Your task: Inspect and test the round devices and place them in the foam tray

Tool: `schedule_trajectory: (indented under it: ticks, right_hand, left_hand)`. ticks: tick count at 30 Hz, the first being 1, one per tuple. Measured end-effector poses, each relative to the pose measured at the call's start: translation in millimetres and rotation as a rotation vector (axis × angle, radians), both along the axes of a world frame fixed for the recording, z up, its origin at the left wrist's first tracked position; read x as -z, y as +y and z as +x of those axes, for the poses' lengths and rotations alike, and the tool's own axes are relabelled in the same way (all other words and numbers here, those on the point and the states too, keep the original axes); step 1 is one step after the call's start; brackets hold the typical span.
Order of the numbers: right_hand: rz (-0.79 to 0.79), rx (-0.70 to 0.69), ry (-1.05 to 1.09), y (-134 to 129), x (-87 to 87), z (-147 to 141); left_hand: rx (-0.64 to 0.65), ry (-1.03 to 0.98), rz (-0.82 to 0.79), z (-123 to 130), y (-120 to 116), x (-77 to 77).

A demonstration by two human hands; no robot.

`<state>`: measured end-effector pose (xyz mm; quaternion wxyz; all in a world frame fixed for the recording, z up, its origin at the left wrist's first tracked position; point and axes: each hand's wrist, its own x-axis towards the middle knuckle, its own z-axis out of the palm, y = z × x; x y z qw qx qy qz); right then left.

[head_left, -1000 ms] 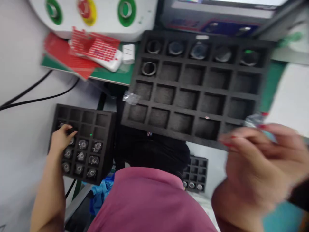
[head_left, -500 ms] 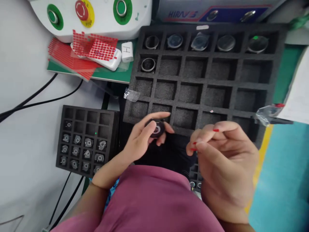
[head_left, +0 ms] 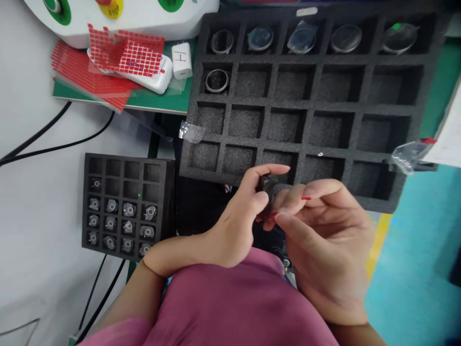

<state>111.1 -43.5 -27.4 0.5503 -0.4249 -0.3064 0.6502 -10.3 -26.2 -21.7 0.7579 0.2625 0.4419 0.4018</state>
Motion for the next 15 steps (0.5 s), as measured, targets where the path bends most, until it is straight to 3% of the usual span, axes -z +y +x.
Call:
schedule_trajectory:
  ticks: [5, 15]
  right_hand:
    - [0.019, 0.008, -0.040, -1.6, 2.5, -1.0]
    - [0.073, 0.033, -0.111, -2.7, 6.9, -1.3]
  left_hand:
    - [-0.007, 0.046, -0.022, 0.3, -1.5, -7.6]
    - [0.003, 0.067, 0.023, -2.1, -9.6, -1.6]
